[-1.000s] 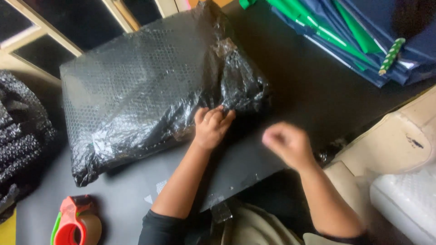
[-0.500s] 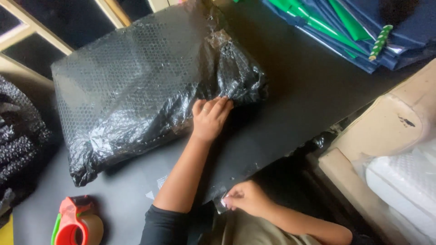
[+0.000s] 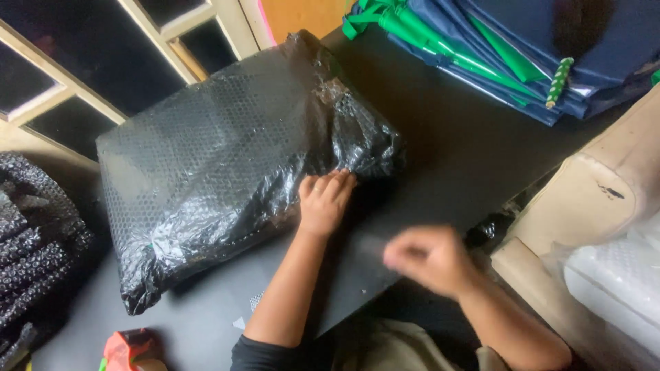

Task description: The person packages an item wrapped in black bubble wrap by applying several strips of adhesive tape to the seams with a tape dispenser. They then use a feather duster to clean the top of the package before moving it aside.

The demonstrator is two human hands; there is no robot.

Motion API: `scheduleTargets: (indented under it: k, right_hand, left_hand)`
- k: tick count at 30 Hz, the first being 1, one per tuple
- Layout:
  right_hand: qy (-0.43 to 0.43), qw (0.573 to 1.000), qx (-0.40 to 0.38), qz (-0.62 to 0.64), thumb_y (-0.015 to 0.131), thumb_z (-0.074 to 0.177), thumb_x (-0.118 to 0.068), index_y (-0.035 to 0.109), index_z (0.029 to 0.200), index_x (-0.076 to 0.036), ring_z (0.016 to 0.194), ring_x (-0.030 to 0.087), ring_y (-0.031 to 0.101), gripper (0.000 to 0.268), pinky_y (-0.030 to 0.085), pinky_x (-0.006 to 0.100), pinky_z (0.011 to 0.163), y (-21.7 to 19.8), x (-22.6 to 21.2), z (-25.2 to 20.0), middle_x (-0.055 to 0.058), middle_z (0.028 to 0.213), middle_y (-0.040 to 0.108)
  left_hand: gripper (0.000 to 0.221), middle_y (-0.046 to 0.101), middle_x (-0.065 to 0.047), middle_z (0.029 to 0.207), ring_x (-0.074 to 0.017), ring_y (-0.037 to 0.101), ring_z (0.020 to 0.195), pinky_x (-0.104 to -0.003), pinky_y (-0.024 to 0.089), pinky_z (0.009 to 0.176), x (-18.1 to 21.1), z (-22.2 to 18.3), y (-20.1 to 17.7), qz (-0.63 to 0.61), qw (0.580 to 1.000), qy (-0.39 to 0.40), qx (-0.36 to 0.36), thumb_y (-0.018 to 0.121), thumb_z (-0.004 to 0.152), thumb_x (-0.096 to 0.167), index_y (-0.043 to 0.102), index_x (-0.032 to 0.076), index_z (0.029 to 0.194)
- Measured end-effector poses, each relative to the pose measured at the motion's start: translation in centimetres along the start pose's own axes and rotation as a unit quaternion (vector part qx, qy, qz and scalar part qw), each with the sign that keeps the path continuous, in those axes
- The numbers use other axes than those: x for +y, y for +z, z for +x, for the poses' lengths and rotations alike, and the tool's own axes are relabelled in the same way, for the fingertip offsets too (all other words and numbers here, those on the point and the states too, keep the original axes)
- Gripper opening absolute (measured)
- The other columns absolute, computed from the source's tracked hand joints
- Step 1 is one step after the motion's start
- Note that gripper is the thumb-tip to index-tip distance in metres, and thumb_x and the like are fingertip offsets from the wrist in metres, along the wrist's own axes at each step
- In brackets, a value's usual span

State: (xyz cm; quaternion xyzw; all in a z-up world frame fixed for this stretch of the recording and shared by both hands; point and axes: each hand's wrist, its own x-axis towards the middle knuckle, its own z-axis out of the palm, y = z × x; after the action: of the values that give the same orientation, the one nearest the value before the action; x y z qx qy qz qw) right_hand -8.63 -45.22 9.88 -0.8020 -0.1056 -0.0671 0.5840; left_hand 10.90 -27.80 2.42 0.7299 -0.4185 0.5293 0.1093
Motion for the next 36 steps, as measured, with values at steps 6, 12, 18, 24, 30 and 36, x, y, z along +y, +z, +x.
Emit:
scheduleTargets:
  k: [6,12,18,24,30,36]
  right_hand:
    - [-0.014,0.975,0.201,-0.098,0.086,0.082,-0.028,0.081,0.092,-0.014,0.08,0.019,0.076,0.018,0.058,0.034,0.074,-1.9,6.3,8.9,0.005,0.079,0.079]
    - [0.038,0.935,0.292,-0.197,0.091,0.073,-0.033,0.079,0.087,-0.016,0.077,0.024,0.076,0.025,0.059,0.034,0.068,0.3,10.9,12.7,0.004,0.071,0.076]
    - [-0.078,0.851,0.35,-0.383,0.093,0.067,-0.038,0.077,0.082,-0.021,0.066,0.017,0.074,0.028,0.059,0.032,0.061,0.9,11.9,12.3,-0.005,0.066,0.073]
    - [-0.126,0.798,0.398,-0.435,0.094,0.067,-0.045,0.075,0.086,-0.025,0.059,0.016,0.07,0.033,0.058,0.032,0.059,0.9,12.1,11.9,-0.008,0.057,0.066]
    - [-0.265,0.792,0.402,-0.376,0.09,0.083,-0.037,0.067,0.083,-0.018,0.063,0.018,0.063,0.029,0.054,0.032,0.064,-0.8,12.6,11.4,-0.006,0.064,0.058]
    - [-0.416,0.757,0.293,-0.411,0.08,0.09,-0.016,0.08,0.101,-0.015,0.101,0.025,0.072,0.012,0.056,0.036,0.082,-1.0,11.8,12.9,0.005,0.105,0.076]
  left_hand:
    - [0.004,0.073,0.0,0.104,-0.0176,0.07,0.093,-0.038,0.049,0.085,0.2,-0.4,0.4,-0.035,0.999,-0.013,0.028,0.072,0.099,0.022,0.075,0.021,0.101]
    - [0.005,0.072,0.0,0.102,-0.0183,0.069,0.092,-0.039,0.049,0.085,0.1,-0.3,0.4,-0.029,0.999,-0.013,0.016,0.072,0.099,0.023,0.074,0.021,0.103]
    - [0.005,0.073,0.0,0.103,-0.018,0.07,0.092,-0.038,0.05,0.085,0.2,-0.1,0.3,-0.031,0.999,-0.016,0.016,0.072,0.1,0.023,0.074,0.021,0.104]
    - [0.007,0.072,0.0,0.103,-0.0187,0.07,0.092,-0.04,0.05,0.084,0.3,-0.7,0.8,-0.039,0.999,-0.019,0.018,0.07,0.101,0.024,0.074,0.021,0.105]
    - [0.006,0.073,0.0,0.102,-0.0188,0.07,0.092,-0.039,0.05,0.084,0.2,-0.5,0.6,-0.033,0.999,-0.014,0.021,0.07,0.1,0.022,0.075,0.021,0.103]
    - [0.006,0.073,0.0,0.102,-0.019,0.07,0.092,-0.039,0.051,0.085,0.2,-0.5,0.6,-0.038,0.999,-0.018,0.024,0.07,0.1,0.022,0.075,0.02,0.103]
